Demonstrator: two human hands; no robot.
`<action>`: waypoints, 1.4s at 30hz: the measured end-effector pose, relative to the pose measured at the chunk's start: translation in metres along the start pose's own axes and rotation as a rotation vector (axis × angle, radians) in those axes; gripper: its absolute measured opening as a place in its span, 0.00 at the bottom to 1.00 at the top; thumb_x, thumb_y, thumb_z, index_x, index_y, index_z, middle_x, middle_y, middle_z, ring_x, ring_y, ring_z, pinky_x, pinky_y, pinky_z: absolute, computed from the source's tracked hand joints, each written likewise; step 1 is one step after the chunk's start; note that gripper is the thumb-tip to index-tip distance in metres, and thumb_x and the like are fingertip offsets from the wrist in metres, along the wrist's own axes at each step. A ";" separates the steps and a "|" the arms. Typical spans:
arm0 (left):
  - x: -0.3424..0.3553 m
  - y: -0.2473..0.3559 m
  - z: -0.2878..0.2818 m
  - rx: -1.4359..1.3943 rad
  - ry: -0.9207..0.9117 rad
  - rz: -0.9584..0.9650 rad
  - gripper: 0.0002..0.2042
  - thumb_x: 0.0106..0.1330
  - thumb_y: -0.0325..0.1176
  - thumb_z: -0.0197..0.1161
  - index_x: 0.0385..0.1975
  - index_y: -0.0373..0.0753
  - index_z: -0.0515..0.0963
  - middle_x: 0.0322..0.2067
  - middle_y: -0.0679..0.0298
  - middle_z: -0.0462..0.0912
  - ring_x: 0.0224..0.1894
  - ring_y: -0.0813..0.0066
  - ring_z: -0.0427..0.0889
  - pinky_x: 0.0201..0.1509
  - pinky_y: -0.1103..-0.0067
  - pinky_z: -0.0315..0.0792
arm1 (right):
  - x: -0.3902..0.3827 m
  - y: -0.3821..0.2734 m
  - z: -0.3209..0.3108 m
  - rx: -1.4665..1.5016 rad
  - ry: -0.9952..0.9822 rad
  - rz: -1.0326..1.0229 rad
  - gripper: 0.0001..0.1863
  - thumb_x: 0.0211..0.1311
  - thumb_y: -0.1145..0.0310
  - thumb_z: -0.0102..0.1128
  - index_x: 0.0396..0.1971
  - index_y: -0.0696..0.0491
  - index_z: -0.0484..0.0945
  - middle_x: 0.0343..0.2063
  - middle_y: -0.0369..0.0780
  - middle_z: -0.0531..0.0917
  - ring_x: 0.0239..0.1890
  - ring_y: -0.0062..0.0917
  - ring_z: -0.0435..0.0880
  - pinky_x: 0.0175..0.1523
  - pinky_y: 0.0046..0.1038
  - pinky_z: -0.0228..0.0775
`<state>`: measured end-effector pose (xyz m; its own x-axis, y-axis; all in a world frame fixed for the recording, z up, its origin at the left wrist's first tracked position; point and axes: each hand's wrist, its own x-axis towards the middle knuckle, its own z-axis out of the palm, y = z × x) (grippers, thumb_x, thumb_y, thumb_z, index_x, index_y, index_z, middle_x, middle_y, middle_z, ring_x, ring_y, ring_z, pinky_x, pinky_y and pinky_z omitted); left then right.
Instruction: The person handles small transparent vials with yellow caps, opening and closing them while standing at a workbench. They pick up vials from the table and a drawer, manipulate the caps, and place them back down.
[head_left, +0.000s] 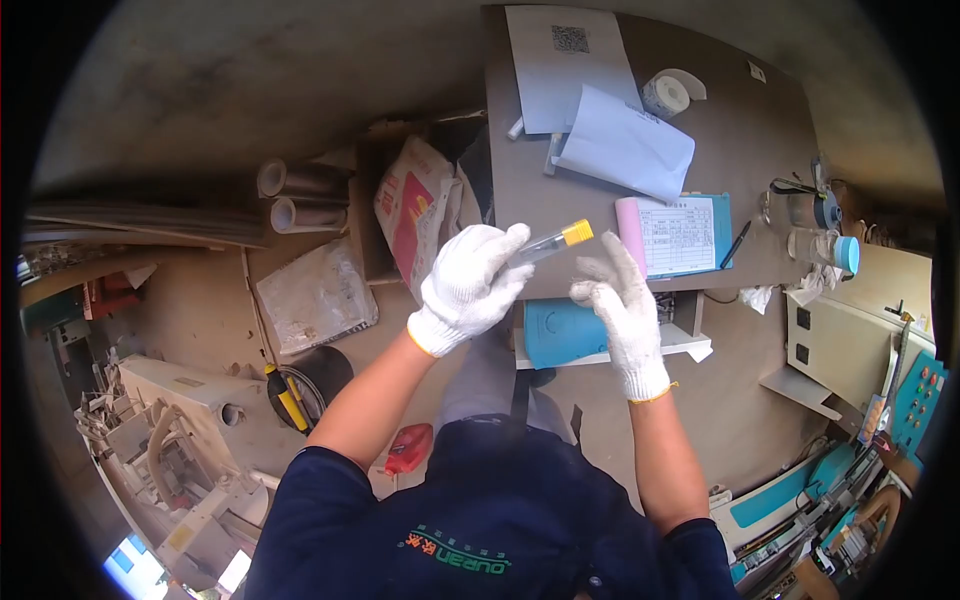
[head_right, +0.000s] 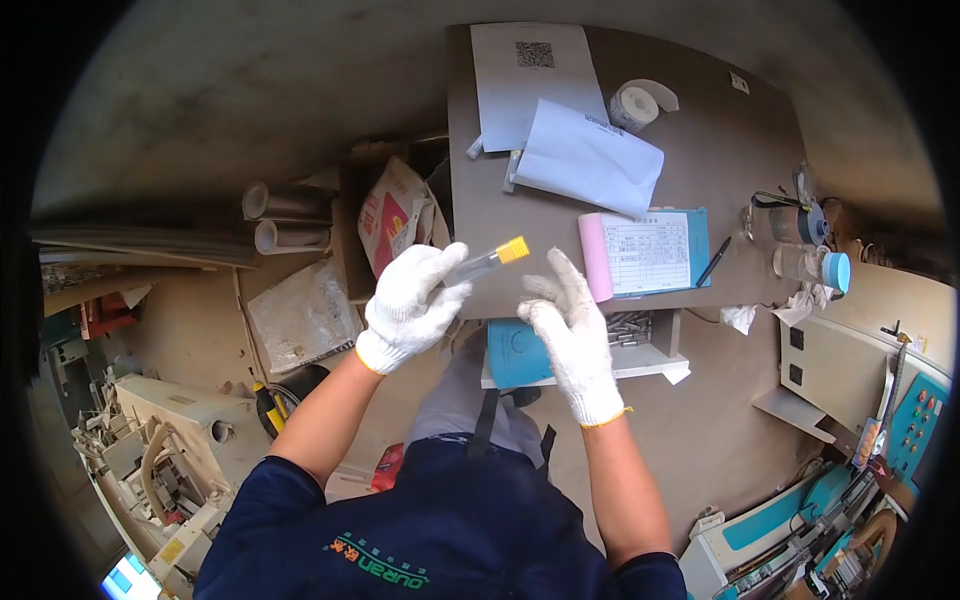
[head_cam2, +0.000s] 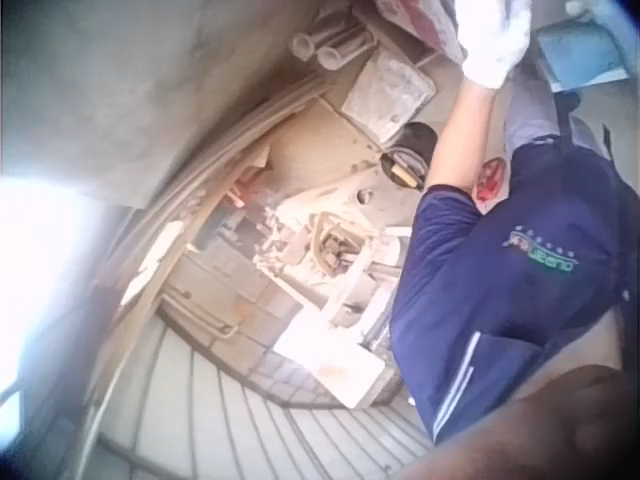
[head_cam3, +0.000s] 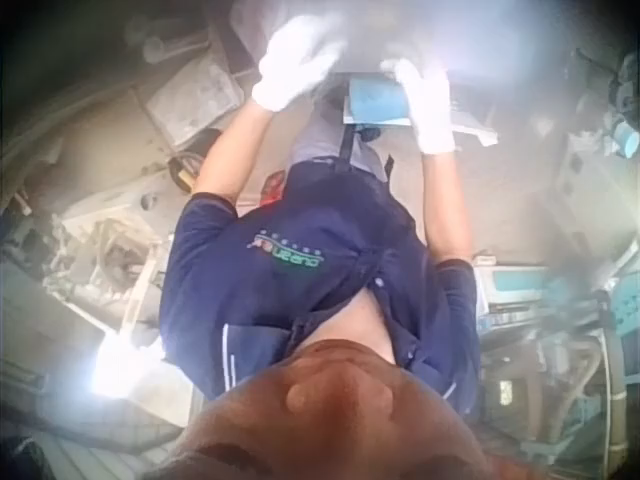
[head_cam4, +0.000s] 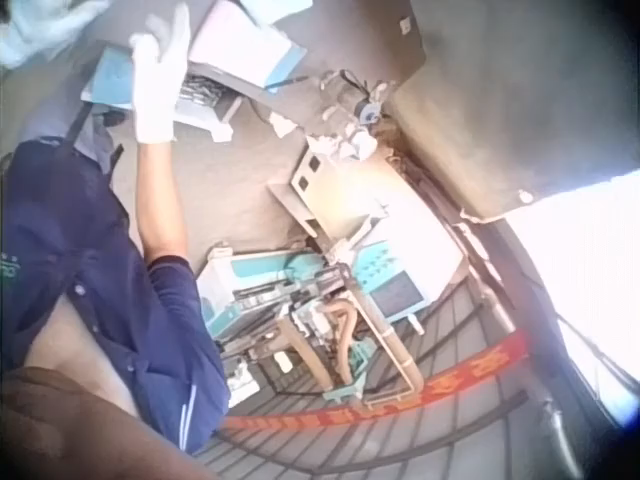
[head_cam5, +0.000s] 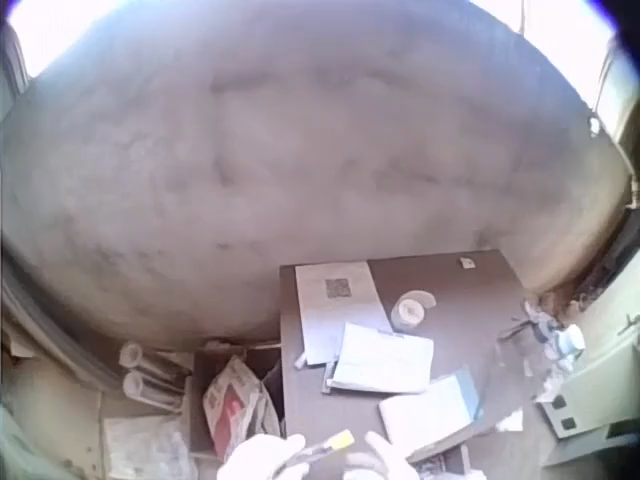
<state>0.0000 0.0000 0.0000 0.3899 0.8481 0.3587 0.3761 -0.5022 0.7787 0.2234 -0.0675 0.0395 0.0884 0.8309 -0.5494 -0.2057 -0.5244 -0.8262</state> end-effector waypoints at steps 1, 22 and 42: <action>0.011 0.012 -0.011 -0.017 -0.010 0.058 0.26 0.56 0.26 0.75 0.57 0.36 0.79 0.34 0.56 0.83 0.33 0.57 0.81 0.37 0.69 0.76 | -0.005 -0.015 0.007 0.021 0.013 -0.066 0.36 0.67 0.75 0.55 0.75 0.57 0.57 0.54 0.49 0.80 0.43 0.22 0.83 0.55 0.25 0.76; -0.040 0.328 0.074 -0.408 -0.456 0.560 0.26 0.57 0.25 0.73 0.58 0.32 0.79 0.43 0.54 0.83 0.44 0.62 0.82 0.51 0.72 0.76 | -0.346 0.020 -0.114 0.062 0.603 -0.999 0.14 0.63 0.89 0.58 0.46 0.58 0.80 0.47 0.44 0.85 0.47 0.24 0.84 0.53 0.25 0.79; -0.015 0.061 0.110 0.322 -0.562 -0.242 0.29 0.66 0.55 0.61 0.53 0.34 0.81 0.44 0.47 0.84 0.51 0.48 0.82 0.61 0.64 0.74 | -0.310 0.172 -0.085 0.549 0.792 -0.262 0.11 0.70 0.71 0.59 0.47 0.60 0.79 0.30 0.41 0.85 0.25 0.21 0.80 0.35 0.27 0.78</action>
<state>0.1102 -0.0621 -0.0143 0.6074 0.7701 -0.1950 0.7046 -0.4089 0.5800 0.2438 -0.4307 0.0571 0.7785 0.4395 -0.4481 -0.4914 -0.0174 -0.8708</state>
